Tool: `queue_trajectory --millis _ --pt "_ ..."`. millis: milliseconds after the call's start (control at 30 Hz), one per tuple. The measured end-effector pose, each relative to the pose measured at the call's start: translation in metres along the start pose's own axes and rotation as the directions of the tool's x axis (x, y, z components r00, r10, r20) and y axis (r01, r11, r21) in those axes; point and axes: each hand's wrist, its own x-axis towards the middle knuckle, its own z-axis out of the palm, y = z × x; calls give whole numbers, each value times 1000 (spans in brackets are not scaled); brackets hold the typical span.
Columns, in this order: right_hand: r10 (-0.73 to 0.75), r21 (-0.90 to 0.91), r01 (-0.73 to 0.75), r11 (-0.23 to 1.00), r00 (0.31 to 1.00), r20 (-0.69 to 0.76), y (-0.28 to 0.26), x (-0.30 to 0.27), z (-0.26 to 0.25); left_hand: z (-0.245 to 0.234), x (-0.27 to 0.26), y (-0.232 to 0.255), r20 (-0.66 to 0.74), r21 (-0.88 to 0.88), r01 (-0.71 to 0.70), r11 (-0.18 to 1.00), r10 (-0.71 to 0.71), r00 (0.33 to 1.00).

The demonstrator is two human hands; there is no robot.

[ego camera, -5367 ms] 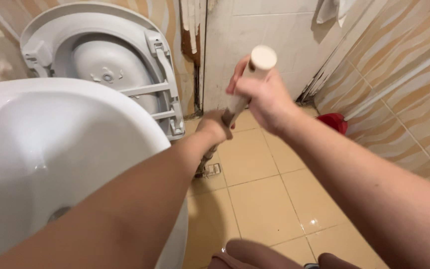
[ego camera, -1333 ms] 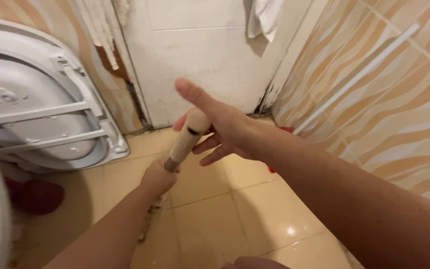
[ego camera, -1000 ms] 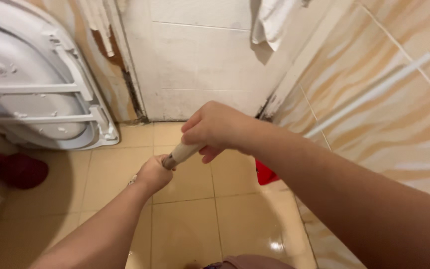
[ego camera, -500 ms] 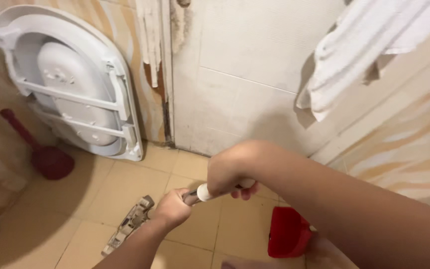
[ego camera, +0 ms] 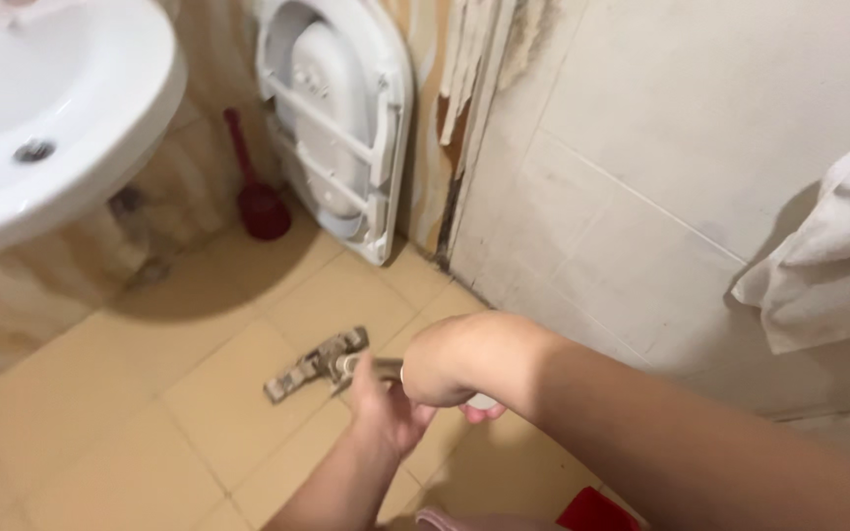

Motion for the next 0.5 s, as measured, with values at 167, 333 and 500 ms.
queue_trajectory --millis 167,333,500 --pt "-105 1 105 994 993 -54 44 -3 15 21 36 -23 109 28 42 999 -45 993" --pt "-104 -134 83 988 982 -159 78 -30 31 2 74 -65 105 -78 7 997 1 994" --pt "-83 -88 74 993 991 -104 92 -41 56 2 20 -91 53 17 18 1000 -19 998"
